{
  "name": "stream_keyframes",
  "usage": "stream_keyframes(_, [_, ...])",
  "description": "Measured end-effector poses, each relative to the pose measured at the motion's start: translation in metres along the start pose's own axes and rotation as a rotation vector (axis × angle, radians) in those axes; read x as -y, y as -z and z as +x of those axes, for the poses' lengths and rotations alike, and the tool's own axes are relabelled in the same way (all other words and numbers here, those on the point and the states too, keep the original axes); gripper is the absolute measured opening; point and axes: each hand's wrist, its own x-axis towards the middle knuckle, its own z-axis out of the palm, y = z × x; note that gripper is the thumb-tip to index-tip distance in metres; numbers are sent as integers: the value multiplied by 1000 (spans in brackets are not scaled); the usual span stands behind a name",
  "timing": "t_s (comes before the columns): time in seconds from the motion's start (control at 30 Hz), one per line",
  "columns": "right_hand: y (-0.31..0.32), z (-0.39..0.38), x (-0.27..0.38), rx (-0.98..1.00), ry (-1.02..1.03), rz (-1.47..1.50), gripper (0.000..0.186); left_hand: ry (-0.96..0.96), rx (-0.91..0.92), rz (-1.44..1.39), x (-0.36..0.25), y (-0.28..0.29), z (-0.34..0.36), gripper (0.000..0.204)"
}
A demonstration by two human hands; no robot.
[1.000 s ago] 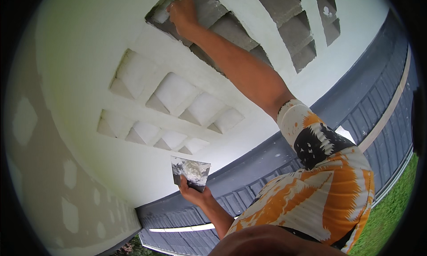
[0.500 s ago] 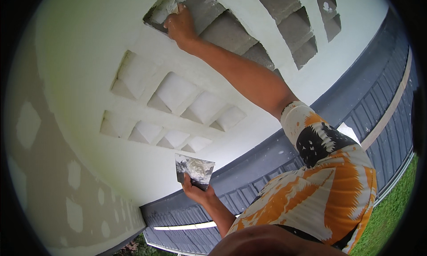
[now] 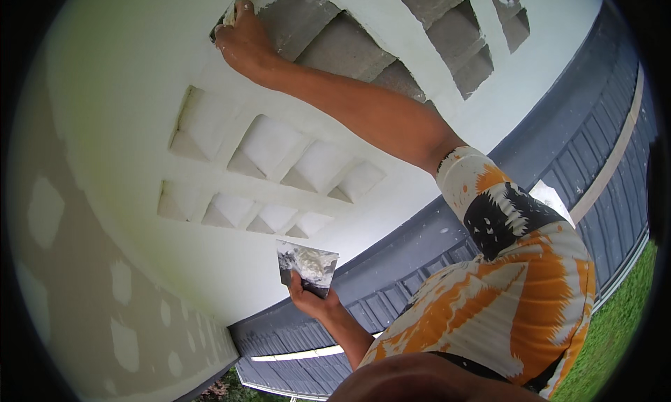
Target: The person applies white plaster to a ceiling with recessed square panels using a trowel and a smaller scraper. They repeatedly scoop plaster from the trowel and smooth it into the recessed areas, working methodically across the surface.
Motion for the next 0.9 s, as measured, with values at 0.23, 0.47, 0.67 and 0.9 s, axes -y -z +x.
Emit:
stream_keyframes(0.23, [15, -5, -33, -139, 39, -66, 48, 17, 20, -18, 3, -11, -1, 34])
stream_keyframes(0.47, [24, 27, -29, -26, -133, 314, 67, 4, -5, -31, -1, -11, -7, 36])
stream_keyframes(0.67, [18, 60, -35, -117, -164, 407, 35, 4, -28, -42, -4, -9, -10, 35])
stream_keyframes(0.9, [12, 66, -34, -73, 10, 207, 39, 16, -6, -50, -2, -10, -9, 35])
